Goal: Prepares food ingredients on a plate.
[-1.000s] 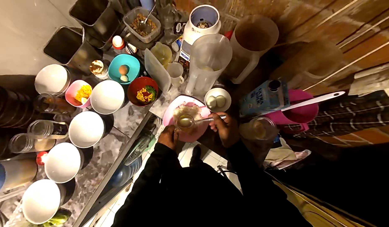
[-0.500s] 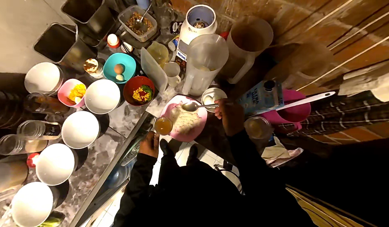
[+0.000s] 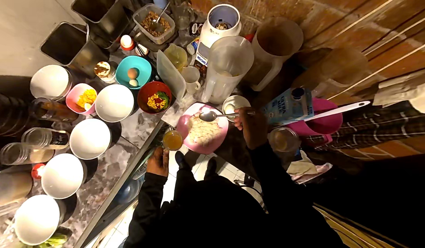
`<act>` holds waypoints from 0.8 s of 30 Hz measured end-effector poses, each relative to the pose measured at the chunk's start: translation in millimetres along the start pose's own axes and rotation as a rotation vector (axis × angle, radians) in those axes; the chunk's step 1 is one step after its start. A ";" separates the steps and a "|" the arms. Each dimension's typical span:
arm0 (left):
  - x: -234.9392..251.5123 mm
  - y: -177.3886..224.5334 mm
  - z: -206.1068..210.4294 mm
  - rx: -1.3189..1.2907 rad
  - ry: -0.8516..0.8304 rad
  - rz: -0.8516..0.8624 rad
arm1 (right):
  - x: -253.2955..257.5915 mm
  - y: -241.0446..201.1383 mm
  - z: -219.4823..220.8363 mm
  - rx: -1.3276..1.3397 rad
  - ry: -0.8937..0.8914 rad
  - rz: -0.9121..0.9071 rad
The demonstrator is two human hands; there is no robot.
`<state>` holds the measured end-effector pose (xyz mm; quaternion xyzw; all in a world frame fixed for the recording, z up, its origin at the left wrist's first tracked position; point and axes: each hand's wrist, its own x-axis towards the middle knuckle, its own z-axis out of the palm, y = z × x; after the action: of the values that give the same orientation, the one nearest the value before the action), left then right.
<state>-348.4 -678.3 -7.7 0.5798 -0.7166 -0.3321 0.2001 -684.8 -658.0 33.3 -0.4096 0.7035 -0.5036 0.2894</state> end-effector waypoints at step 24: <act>17.2 45.5 19.4 0.063 -0.067 0.137 | -40.2 -31.4 37.4 -0.125 -0.236 -0.493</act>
<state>-397.5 -685.3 9.3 0.5240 -0.7709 -0.3143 0.1799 -625.1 -645.7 50.7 -0.6413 0.5737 -0.4632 0.2122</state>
